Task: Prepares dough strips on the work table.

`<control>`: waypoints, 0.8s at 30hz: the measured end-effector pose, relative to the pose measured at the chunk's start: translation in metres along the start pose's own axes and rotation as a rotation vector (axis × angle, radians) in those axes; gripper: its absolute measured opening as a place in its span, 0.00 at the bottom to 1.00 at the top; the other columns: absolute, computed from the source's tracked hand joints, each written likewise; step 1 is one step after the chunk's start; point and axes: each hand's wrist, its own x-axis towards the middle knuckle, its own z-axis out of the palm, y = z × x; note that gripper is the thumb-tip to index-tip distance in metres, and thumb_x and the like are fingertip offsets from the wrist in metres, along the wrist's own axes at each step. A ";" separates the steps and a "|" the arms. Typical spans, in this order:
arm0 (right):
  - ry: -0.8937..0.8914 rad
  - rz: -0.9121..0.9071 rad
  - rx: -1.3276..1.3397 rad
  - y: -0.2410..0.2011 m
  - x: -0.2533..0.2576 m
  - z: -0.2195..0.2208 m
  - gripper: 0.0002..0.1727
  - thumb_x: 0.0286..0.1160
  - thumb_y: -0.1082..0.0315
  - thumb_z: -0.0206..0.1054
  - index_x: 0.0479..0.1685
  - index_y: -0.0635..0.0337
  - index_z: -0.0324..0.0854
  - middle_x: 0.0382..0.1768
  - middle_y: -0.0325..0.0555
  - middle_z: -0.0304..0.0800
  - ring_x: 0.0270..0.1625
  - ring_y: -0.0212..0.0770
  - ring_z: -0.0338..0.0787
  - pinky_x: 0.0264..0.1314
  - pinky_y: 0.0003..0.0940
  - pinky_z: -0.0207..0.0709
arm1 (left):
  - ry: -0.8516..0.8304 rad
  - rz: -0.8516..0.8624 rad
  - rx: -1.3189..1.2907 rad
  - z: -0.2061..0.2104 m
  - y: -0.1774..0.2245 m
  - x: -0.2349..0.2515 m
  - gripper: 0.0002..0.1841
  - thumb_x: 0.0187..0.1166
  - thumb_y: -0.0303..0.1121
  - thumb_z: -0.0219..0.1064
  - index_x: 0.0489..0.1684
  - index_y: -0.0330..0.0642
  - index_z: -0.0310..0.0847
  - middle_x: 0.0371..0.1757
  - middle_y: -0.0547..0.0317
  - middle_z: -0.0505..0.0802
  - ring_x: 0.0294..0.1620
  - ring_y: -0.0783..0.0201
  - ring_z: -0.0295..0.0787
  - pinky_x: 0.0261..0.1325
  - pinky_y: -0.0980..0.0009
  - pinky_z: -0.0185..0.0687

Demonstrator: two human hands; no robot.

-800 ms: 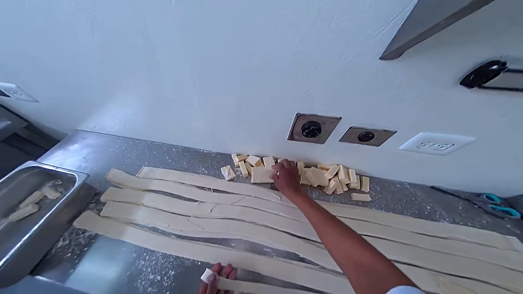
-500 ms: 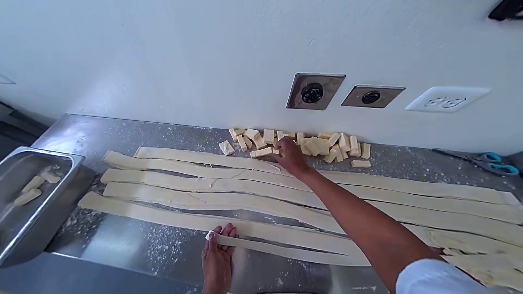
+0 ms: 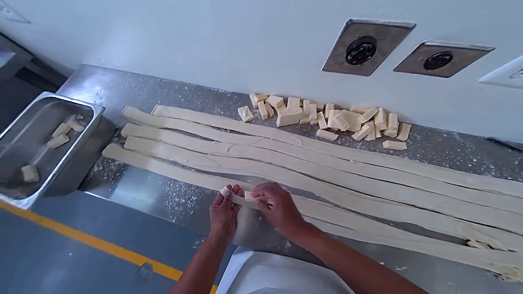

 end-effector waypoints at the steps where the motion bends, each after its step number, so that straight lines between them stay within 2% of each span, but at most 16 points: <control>1: -0.036 0.038 0.022 -0.002 -0.005 0.013 0.10 0.73 0.76 0.67 0.50 0.66 0.89 0.54 0.56 0.92 0.60 0.49 0.90 0.65 0.40 0.84 | -0.003 0.005 0.000 -0.002 -0.003 0.000 0.12 0.92 0.26 0.51 0.63 0.30 0.73 0.47 0.52 0.96 0.45 0.64 0.96 0.50 0.69 0.91; 3: -0.059 0.054 0.024 0.000 -0.006 0.031 0.13 0.72 0.78 0.66 0.54 0.69 0.87 0.53 0.59 0.89 0.56 0.49 0.90 0.61 0.38 0.85 | -0.007 0.017 -0.009 -0.004 -0.007 -0.001 0.11 0.92 0.26 0.50 0.63 0.31 0.72 0.47 0.52 0.96 0.44 0.64 0.96 0.49 0.68 0.91; 6: 0.063 -0.096 -0.012 0.017 -0.006 0.051 0.10 0.69 0.78 0.70 0.49 0.69 0.86 0.46 0.56 0.91 0.51 0.48 0.93 0.58 0.37 0.87 | 0.029 0.031 -0.017 -0.007 -0.006 -0.003 0.10 0.93 0.26 0.49 0.62 0.32 0.70 0.48 0.52 0.96 0.44 0.64 0.96 0.49 0.69 0.91; 9: 0.107 -0.209 0.039 0.028 -0.010 0.060 0.11 0.69 0.77 0.71 0.50 0.68 0.85 0.48 0.55 0.90 0.52 0.46 0.92 0.58 0.34 0.87 | 0.090 0.039 -0.007 -0.013 0.001 -0.004 0.09 0.93 0.27 0.49 0.60 0.33 0.70 0.47 0.53 0.96 0.45 0.64 0.96 0.49 0.69 0.91; 13: 0.188 -0.280 0.087 0.031 -0.013 0.074 0.13 0.69 0.77 0.71 0.52 0.66 0.81 0.50 0.53 0.86 0.55 0.41 0.89 0.61 0.27 0.84 | 0.096 -0.005 -0.037 -0.019 0.005 -0.005 0.12 0.94 0.30 0.48 0.62 0.32 0.71 0.47 0.52 0.96 0.46 0.64 0.96 0.51 0.69 0.91; 15: 0.180 -0.280 0.052 0.036 -0.012 0.081 0.16 0.68 0.79 0.71 0.55 0.68 0.80 0.51 0.55 0.87 0.56 0.45 0.90 0.62 0.30 0.84 | 0.098 -0.013 -0.045 -0.020 0.005 -0.005 0.11 0.94 0.30 0.48 0.61 0.33 0.71 0.47 0.52 0.96 0.45 0.63 0.97 0.50 0.68 0.91; 18: 0.159 -0.270 -0.040 0.043 -0.012 0.088 0.22 0.65 0.80 0.72 0.61 0.71 0.80 0.51 0.57 0.90 0.52 0.52 0.92 0.58 0.41 0.87 | 0.111 0.053 0.005 -0.025 0.008 -0.003 0.09 0.93 0.29 0.50 0.57 0.33 0.73 0.49 0.52 0.96 0.48 0.63 0.97 0.52 0.68 0.91; 22: 0.049 -0.173 -0.128 0.031 -0.006 0.082 0.31 0.68 0.79 0.71 0.76 0.69 0.74 0.45 0.53 0.92 0.51 0.55 0.92 0.60 0.49 0.84 | 0.142 0.240 0.058 -0.032 0.022 -0.002 0.06 0.91 0.27 0.54 0.49 0.37 0.76 0.47 0.57 0.97 0.46 0.64 0.97 0.51 0.68 0.93; 24: -0.063 -0.065 -0.142 0.020 -0.002 0.075 0.35 0.73 0.77 0.69 0.84 0.68 0.66 0.48 0.55 0.92 0.55 0.57 0.91 0.65 0.51 0.82 | 0.049 0.391 0.127 -0.035 0.015 -0.007 0.05 0.89 0.24 0.54 0.44 0.37 0.75 0.47 0.57 0.98 0.50 0.64 0.97 0.55 0.67 0.92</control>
